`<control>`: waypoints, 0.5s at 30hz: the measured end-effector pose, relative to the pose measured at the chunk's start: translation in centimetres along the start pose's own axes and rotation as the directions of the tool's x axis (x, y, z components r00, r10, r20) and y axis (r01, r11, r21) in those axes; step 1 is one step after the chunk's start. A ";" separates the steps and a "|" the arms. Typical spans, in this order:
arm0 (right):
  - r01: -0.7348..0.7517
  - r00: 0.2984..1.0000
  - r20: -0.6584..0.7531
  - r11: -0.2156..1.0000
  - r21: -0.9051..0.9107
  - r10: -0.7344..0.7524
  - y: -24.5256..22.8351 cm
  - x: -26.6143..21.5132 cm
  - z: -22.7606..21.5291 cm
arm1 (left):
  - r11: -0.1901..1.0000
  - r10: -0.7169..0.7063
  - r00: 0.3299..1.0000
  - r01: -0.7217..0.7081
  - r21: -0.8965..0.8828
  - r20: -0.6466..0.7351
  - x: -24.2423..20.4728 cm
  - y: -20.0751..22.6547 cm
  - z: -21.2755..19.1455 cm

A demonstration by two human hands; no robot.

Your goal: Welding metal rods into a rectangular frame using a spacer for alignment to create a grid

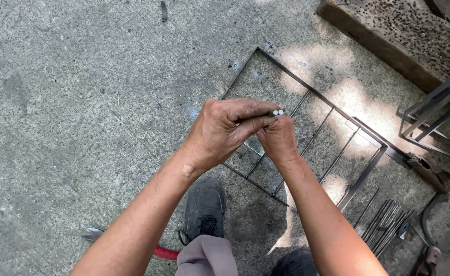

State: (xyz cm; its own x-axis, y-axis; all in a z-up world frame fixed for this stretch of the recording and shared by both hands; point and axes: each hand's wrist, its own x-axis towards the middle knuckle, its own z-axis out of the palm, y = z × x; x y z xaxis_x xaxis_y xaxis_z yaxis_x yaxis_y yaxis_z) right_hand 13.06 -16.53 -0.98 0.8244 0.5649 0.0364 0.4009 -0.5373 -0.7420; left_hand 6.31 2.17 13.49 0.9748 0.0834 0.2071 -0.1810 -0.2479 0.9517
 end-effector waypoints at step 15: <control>-0.211 0.870 0.431 0.971 -0.111 0.239 -7.1 -6.4 -21.1 | 0.922 -0.197 0.966 0.240 -0.303 0.166 1.6 5.0 7.4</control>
State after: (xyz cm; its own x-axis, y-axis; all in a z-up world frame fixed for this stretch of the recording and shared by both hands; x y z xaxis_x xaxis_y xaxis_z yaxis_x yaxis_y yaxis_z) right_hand 13.38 -29.53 18.21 0.6409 0.6332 -0.4340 0.2594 -0.7107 -0.6539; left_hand 7.93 -6.08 16.93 0.9992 -0.0310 -0.0249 0.0274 0.0834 0.9961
